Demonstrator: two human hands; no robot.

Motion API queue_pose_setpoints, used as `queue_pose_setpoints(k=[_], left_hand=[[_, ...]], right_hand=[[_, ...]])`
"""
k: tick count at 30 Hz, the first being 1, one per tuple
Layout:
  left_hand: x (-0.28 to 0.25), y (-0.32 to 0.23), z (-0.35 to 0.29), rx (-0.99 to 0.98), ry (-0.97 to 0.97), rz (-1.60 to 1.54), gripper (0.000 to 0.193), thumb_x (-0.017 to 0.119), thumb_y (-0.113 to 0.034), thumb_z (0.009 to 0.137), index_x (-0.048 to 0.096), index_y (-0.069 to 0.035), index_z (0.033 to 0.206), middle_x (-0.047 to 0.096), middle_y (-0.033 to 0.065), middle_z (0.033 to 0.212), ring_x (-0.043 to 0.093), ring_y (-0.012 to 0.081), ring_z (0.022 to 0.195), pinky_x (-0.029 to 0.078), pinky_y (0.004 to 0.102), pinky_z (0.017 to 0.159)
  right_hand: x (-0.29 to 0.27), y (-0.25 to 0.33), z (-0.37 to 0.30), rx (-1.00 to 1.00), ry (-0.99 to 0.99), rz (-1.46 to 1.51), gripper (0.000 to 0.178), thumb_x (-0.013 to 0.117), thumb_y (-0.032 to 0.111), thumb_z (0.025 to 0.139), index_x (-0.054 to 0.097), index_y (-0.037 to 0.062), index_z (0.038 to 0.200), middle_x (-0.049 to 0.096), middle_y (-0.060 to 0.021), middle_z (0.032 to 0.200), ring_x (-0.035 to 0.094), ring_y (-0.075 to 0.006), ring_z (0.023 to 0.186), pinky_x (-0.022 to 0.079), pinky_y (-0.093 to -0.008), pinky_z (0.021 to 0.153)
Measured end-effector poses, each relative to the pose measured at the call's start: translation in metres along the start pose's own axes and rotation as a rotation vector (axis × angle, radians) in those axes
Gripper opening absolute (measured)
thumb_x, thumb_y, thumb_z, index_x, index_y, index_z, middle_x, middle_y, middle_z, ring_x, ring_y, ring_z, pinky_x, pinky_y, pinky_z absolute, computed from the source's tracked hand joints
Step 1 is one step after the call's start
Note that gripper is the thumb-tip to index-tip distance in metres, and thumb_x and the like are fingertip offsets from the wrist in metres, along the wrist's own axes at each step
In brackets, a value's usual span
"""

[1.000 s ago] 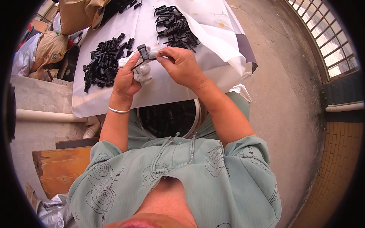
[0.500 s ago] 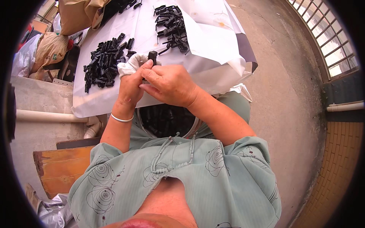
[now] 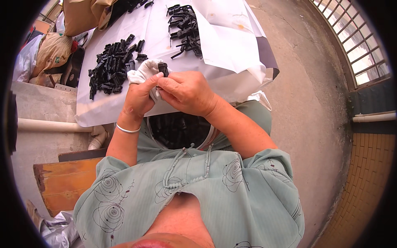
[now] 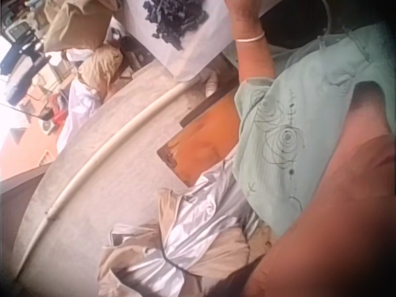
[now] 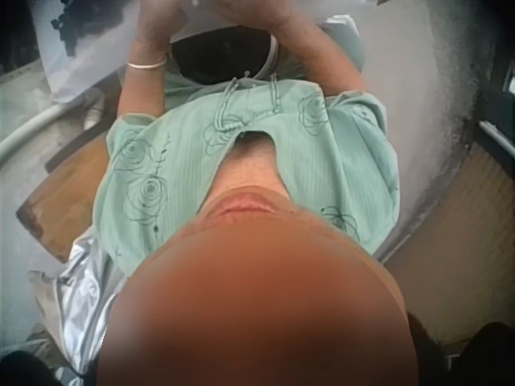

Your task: Cleaning small black plastic components by wiping them with a white cloth.

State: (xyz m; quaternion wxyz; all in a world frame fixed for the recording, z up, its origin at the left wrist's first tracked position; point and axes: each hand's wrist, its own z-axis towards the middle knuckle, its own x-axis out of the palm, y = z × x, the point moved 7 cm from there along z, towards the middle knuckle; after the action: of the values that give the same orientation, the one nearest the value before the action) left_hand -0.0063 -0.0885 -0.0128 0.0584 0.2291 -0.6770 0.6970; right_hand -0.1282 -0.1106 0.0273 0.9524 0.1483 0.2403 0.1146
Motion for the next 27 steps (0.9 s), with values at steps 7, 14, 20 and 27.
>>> queue_pose_setpoints(k=[7, 14, 20, 27], left_hand=[[0.019, -0.010, -0.007, -0.036, 0.152, 0.257, 0.026, 0.054, -0.005, 0.086, 0.045, -0.001, 0.110, 0.057, 0.0069, 0.088, 0.058, 0.0120, 0.060, 0.048, 0.0212, 0.049], [0.019, -0.015, -0.005, 0.053, 0.003, 0.522, 0.029, 0.051, -0.001, 0.083, 0.046, 0.001, 0.111, 0.056, 0.0054, 0.087, 0.055, 0.0062, 0.058, 0.045, 0.0189, 0.047], [0.021, -0.014, -0.007, 0.073, -0.069, 0.565, 0.028, 0.053, -0.001, 0.082, 0.049, 0.003, 0.110, 0.057, 0.0043, 0.085, 0.053, 0.0043, 0.056, 0.045, 0.0193, 0.046], [0.028, -0.027, -0.011, 0.630, -0.063, 1.182, 0.028, 0.055, 0.000, 0.077, 0.053, 0.007, 0.104, 0.061, 0.0155, 0.087, 0.060, 0.0214, 0.073, 0.048, 0.0304, 0.067]], right_hand=[[0.011, -0.051, -0.018, 0.735, -0.127, 0.505, 0.015, 0.066, 0.011, 0.082, 0.054, 0.0018, 0.081, 0.050, 0.0034, 0.067, 0.041, -0.0019, 0.061, 0.036, -0.0189, 0.052], [0.011, -0.055, -0.013, 0.684, 0.086, 0.521, 0.024, 0.051, 0.022, 0.091, 0.054, 0.0010, 0.080, 0.048, 0.0030, 0.065, 0.042, -0.0057, 0.062, 0.038, -0.0235, 0.056], [0.024, -0.053, -0.017, 0.682, 0.149, 0.558, 0.026, 0.048, 0.019, 0.093, 0.054, 0.0000, 0.076, 0.049, 0.0025, 0.065, 0.042, -0.0071, 0.061, 0.039, -0.0238, 0.057], [0.042, -0.056, -0.028, 0.926, 0.085, 0.766, 0.026, 0.047, 0.019, 0.093, 0.056, 0.0021, 0.076, 0.049, 0.0044, 0.063, 0.042, -0.0048, 0.059, 0.037, -0.0218, 0.053]])
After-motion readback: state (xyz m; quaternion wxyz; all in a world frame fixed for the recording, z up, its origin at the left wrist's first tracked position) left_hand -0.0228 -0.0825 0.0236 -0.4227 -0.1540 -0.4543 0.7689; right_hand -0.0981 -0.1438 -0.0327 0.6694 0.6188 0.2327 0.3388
